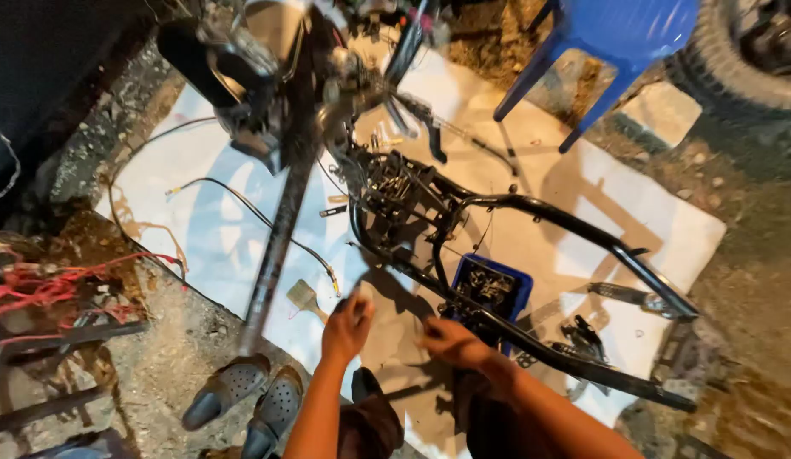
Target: Repairing and connecting components on a motorcycle chassis.
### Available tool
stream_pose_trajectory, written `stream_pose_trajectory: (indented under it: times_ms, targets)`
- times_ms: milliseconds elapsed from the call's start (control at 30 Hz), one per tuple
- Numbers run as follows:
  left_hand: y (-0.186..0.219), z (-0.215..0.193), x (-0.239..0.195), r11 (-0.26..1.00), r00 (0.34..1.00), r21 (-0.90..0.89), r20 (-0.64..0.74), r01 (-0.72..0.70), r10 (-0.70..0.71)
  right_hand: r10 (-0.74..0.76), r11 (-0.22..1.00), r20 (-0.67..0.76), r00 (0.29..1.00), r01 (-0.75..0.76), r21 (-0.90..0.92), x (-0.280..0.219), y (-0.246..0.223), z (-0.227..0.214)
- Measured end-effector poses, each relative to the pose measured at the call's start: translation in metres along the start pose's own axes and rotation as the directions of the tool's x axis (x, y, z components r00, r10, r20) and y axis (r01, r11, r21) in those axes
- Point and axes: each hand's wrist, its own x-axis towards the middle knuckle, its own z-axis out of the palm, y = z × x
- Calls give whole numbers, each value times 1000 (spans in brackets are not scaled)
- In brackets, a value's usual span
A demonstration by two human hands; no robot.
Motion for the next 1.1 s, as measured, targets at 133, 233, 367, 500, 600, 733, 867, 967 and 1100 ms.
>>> stream_pose_trajectory:
  times_ms: [133,233,367,500,600,733,867,967,1100]
  targets:
    - [-79,82,58,988,993,-126,-90,-90,79,-27,933,-180,983,90,349,125,15,31]
    - [-120,108,91,961,966,-271,-228,53,-118,129,896,-247,960,-6,443,198,34,47]
    - [-167,127,132,999,974,-47,-227,-27,16,141,909,-422,896,52,414,261,73,66]
    - [-177,140,162,994,971,-90,-225,64,-83,156,984,-523,838,-87,154,290,107,57]
    - [-216,167,192,995,949,-82,-314,-48,20,177,980,-597,782,-194,36,375,173,53]
    - [-199,175,186,972,943,-221,-301,78,-144,166,967,-621,766,-250,-50,427,187,35]
    - [-189,164,157,985,976,-63,-136,161,-168,534,845,-555,638,-430,319,407,164,34]
    - [-210,155,159,983,991,124,-37,133,-129,496,868,-591,636,-351,351,420,180,37]
    - [-245,136,163,964,996,251,-11,86,-86,483,850,-470,739,-267,453,370,143,32]
